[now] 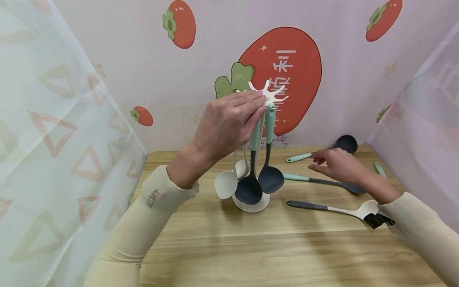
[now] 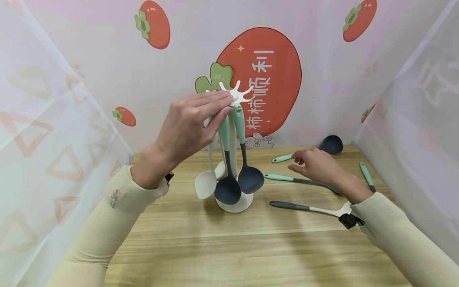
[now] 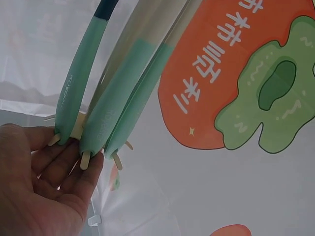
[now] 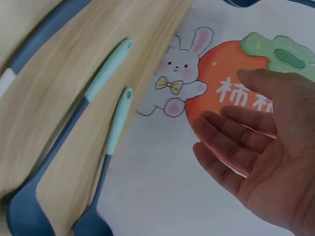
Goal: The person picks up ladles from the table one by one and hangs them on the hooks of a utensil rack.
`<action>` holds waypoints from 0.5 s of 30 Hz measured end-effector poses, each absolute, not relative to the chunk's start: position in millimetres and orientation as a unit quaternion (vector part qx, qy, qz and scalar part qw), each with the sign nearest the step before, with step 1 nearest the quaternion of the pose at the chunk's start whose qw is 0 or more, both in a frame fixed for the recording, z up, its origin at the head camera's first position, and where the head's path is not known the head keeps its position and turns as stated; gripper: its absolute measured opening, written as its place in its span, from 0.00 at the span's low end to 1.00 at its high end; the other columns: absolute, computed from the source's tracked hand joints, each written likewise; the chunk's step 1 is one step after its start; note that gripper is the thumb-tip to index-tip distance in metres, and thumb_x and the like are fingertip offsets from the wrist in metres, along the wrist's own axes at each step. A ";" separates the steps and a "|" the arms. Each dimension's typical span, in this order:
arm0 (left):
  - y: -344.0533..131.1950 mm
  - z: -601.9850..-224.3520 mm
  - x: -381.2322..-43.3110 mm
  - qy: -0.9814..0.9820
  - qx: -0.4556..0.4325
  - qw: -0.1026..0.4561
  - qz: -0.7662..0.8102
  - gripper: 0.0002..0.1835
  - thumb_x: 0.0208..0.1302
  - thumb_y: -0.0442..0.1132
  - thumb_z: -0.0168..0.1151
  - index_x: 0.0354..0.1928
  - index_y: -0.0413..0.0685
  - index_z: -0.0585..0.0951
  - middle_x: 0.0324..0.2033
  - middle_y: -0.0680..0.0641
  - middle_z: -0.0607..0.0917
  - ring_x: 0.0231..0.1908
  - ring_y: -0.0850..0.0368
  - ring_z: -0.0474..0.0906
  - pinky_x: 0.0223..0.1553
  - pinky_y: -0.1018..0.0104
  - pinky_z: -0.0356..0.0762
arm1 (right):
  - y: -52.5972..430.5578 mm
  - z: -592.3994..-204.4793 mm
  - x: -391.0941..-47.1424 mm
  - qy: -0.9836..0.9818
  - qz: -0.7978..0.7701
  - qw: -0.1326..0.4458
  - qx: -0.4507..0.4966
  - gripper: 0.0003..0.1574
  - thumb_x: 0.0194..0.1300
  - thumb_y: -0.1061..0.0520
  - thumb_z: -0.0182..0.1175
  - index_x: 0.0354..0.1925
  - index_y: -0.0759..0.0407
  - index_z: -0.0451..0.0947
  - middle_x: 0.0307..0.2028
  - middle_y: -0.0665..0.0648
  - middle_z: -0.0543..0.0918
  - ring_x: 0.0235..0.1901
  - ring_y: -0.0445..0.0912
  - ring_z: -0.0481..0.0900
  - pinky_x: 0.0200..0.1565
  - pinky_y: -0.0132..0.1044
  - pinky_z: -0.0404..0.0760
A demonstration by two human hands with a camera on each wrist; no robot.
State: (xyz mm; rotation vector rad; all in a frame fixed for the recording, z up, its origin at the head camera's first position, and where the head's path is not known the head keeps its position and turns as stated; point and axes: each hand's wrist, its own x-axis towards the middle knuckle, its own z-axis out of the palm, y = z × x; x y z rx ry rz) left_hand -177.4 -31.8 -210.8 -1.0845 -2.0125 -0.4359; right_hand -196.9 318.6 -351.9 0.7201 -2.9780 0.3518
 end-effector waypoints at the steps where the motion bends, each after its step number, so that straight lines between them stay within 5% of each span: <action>1: -32.3 -210.5 -177.9 -0.793 -0.430 0.395 -0.173 0.16 0.69 0.40 0.58 0.54 0.40 0.83 0.51 0.44 0.85 0.56 0.53 0.80 0.62 0.64 0.72 | 320.0 -354.4 -196.8 -0.964 0.111 0.019 0.239 0.23 0.62 0.49 0.67 0.47 0.65 0.83 0.37 0.59 0.88 0.37 0.50 0.86 0.39 0.49 0.84; 15: -39.3 -207.3 -185.5 -0.781 -0.462 0.373 -0.193 0.16 0.68 0.40 0.61 0.54 0.42 0.83 0.51 0.44 0.85 0.55 0.52 0.80 0.61 0.64 0.72 | 332.0 -403.3 -184.6 -0.952 0.103 -0.070 0.278 0.23 0.59 0.46 0.69 0.46 0.60 0.84 0.39 0.53 0.87 0.38 0.48 0.85 0.38 0.44 0.84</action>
